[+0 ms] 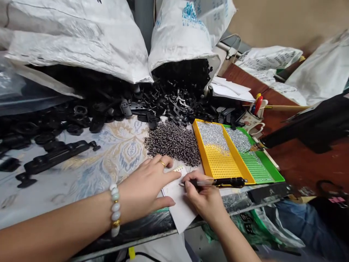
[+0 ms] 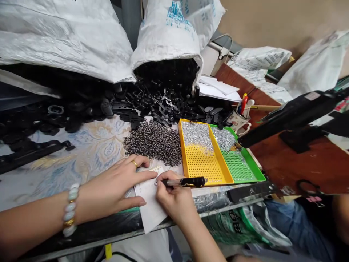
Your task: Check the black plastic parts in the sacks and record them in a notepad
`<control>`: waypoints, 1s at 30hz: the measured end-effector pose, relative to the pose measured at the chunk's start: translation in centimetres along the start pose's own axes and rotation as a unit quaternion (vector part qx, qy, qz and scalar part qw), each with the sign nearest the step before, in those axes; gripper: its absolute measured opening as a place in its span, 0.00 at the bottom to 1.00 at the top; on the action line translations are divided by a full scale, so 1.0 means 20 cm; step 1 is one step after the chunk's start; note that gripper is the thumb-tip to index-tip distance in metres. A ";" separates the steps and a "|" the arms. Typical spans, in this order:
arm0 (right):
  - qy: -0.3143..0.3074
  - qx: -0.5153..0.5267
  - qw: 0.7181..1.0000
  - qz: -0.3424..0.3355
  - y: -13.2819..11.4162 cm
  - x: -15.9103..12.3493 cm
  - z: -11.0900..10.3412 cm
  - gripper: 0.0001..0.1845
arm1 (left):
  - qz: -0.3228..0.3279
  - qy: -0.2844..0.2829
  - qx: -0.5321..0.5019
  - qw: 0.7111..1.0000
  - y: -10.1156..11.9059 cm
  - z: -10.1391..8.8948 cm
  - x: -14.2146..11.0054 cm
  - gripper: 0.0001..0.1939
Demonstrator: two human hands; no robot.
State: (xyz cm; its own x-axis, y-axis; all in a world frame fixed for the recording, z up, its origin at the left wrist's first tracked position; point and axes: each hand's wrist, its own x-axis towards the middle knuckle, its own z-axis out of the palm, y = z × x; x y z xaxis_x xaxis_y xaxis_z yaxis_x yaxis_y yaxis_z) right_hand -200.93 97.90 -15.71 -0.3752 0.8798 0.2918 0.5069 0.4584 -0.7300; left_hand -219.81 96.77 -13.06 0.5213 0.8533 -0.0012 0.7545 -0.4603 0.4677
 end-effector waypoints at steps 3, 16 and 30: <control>-0.004 -0.001 1.000 -0.004 0.00 0.00 0.00 0.08 | 0.002 -0.013 -0.003 1.000 0.01 -0.01 0.00 0.21; -0.013 -0.013 1.000 -0.019 -0.01 -0.01 0.01 0.09 | 0.006 -0.012 0.002 1.000 0.00 -0.01 0.01 0.23; 0.009 -0.025 1.000 -0.002 0.00 -0.01 0.00 0.10 | 0.013 -0.007 0.002 1.000 0.00 0.00 0.00 0.21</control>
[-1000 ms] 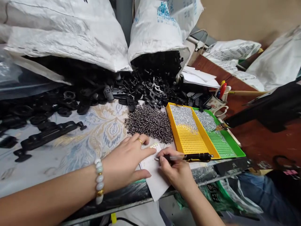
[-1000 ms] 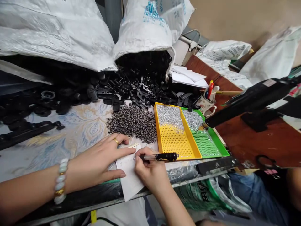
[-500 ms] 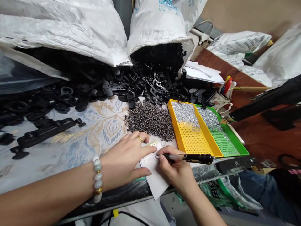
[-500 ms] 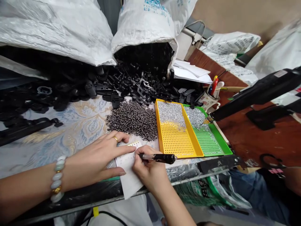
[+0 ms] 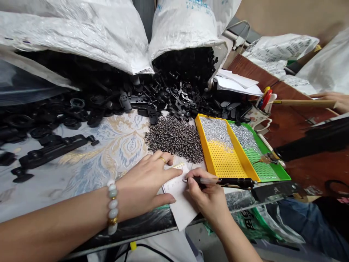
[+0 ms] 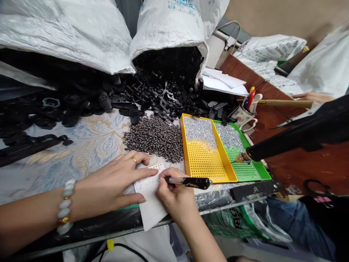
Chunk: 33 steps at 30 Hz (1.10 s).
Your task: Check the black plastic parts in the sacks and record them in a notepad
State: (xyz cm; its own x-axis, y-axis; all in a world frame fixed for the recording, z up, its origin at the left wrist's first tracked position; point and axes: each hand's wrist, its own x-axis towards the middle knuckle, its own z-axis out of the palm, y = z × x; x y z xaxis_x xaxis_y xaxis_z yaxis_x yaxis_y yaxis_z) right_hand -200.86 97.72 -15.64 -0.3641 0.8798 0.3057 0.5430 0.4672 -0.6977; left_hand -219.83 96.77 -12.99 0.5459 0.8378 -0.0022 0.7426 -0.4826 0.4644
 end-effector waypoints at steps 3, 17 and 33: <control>-0.006 -0.002 1.000 0.004 0.01 0.00 0.00 0.09 | -0.004 0.000 0.000 1.000 0.00 0.00 0.01 0.21; -0.004 0.002 1.000 0.000 0.00 0.00 0.00 0.09 | -0.003 -0.001 0.002 1.000 0.00 -0.01 0.00 0.22; -0.010 0.013 1.000 -0.019 0.01 0.02 0.01 0.06 | -0.025 -0.017 -0.036 0.999 0.00 -0.02 0.02 0.26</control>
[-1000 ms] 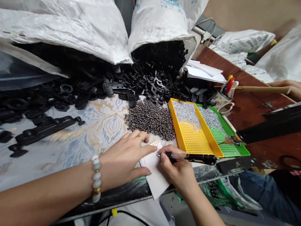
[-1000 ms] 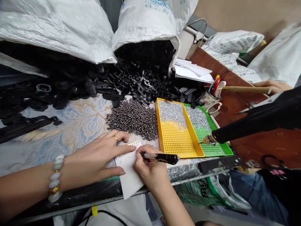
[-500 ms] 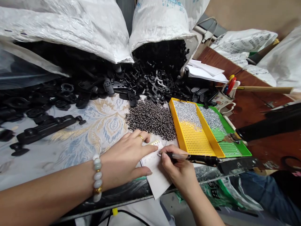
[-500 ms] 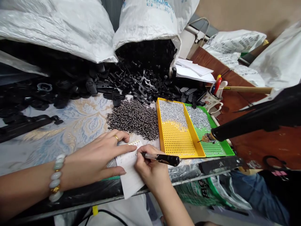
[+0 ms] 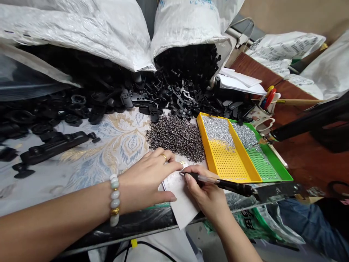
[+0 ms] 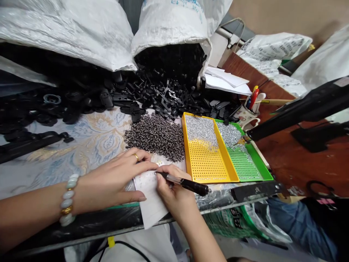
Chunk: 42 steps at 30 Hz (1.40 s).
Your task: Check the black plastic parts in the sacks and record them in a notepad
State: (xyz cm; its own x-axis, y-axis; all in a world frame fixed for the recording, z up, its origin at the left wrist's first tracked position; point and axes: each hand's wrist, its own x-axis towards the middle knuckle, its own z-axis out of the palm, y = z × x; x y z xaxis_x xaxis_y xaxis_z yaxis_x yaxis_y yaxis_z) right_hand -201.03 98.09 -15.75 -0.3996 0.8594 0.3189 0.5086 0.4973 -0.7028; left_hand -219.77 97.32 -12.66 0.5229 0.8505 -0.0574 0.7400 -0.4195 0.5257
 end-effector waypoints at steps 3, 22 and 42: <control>-0.003 -0.005 1.000 0.000 0.00 0.00 0.00 0.06 | 0.003 -0.001 -0.001 1.000 0.00 0.00 0.00 0.25; 0.013 0.005 1.000 0.003 0.00 0.01 -0.01 0.07 | -0.020 0.011 -0.002 1.000 0.02 -0.02 -0.01 0.21; -0.002 0.004 1.000 -0.010 -0.01 0.02 0.00 0.07 | 0.002 0.035 0.005 0.999 -0.01 0.03 -0.01 0.21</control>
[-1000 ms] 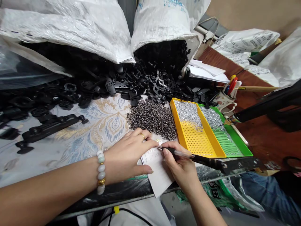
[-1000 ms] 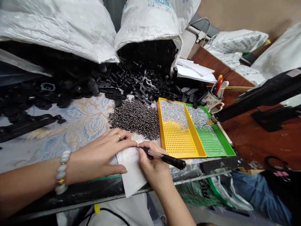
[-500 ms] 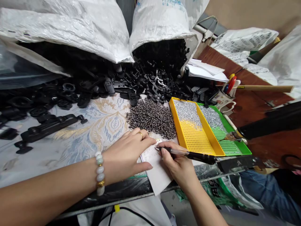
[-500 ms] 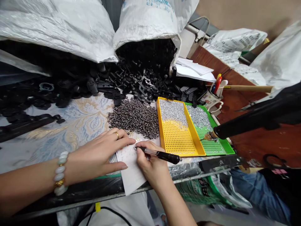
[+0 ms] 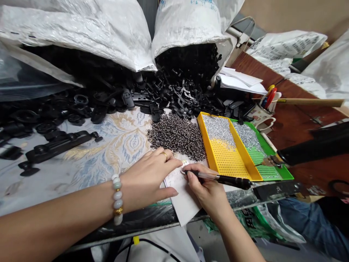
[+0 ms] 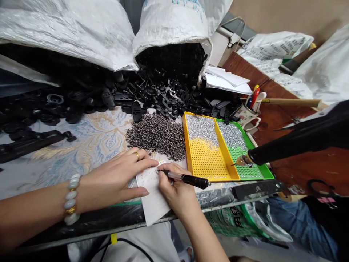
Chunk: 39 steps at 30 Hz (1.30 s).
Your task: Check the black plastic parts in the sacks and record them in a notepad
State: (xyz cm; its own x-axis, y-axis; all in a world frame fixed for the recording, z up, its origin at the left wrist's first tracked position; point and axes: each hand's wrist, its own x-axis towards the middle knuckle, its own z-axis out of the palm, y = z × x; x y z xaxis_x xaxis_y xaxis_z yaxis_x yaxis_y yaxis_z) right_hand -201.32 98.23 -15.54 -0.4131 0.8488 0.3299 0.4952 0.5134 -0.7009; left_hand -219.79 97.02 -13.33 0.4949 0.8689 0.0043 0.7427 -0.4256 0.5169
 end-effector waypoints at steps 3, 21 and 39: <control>0.006 -0.004 1.000 -0.003 0.00 0.00 0.00 0.07 | 0.004 0.000 -0.001 1.000 0.00 0.00 0.01 0.21; 0.152 -0.008 0.988 -0.025 0.09 -0.06 0.05 0.17 | -0.080 0.033 0.084 0.993 0.06 -0.01 -0.03 0.17; 0.170 -0.239 0.897 -0.331 -0.21 -0.12 -0.13 0.09 | -0.191 -0.088 -0.665 0.717 0.05 -0.04 -0.01 0.19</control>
State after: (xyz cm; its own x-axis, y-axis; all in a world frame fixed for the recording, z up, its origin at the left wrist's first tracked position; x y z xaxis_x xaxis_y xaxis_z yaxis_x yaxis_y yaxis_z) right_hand -200.32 94.42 -11.76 -0.5210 0.2853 0.8045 0.5316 0.8459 0.0443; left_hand -219.53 96.73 -12.06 0.5067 0.7627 -0.4019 -0.1890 0.5531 0.8114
